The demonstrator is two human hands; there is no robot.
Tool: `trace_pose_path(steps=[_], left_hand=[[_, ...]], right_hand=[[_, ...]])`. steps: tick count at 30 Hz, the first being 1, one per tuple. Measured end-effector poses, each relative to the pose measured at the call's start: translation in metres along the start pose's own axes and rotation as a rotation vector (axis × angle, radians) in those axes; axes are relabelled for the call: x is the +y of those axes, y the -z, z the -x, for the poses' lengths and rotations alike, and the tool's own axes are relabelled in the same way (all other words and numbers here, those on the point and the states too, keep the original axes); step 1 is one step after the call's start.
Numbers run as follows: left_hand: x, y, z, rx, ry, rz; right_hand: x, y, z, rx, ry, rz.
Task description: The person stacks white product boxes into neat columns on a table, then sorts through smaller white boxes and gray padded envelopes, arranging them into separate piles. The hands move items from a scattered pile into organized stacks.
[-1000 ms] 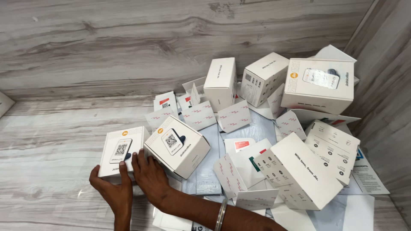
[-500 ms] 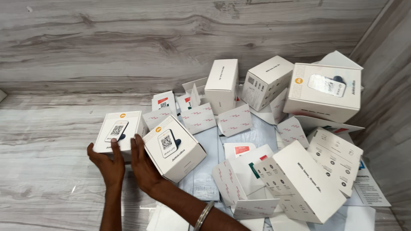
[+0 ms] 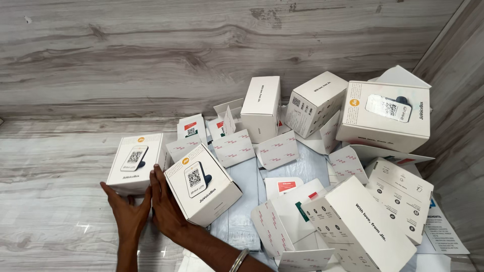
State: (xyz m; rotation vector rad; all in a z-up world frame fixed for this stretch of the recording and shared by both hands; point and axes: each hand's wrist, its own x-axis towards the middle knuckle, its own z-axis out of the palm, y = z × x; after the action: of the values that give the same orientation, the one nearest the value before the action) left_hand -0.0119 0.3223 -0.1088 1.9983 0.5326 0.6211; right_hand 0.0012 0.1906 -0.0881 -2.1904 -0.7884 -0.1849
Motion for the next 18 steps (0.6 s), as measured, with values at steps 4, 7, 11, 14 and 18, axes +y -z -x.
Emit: trace_pose_path(steps=[4,7,11,14,18], left_hand=[[-0.001,-0.004,-0.036,-0.07,-0.034,-0.018],[0.002,-0.008,-0.059,-0.134,-0.069,0.002],[0.006,-0.024,-0.079,-0.158,-0.199,0.099],[0.009,-0.036,-0.097,-0.163,-0.19,0.095],[0.008,-0.048,-0.117,-0.196,-0.213,0.141]], right_hand=[[0.003,0.014,0.003,0.042,0.045,-0.064],[0.003,0.016,-0.004,0.036,0.018,-0.15],[0.01,0.013,-0.004,0.006,0.017,-0.195],[0.013,0.009,-0.004,-0.034,-0.012,-0.169],[0.013,0.005,-0.003,-0.057,-0.036,-0.18]])
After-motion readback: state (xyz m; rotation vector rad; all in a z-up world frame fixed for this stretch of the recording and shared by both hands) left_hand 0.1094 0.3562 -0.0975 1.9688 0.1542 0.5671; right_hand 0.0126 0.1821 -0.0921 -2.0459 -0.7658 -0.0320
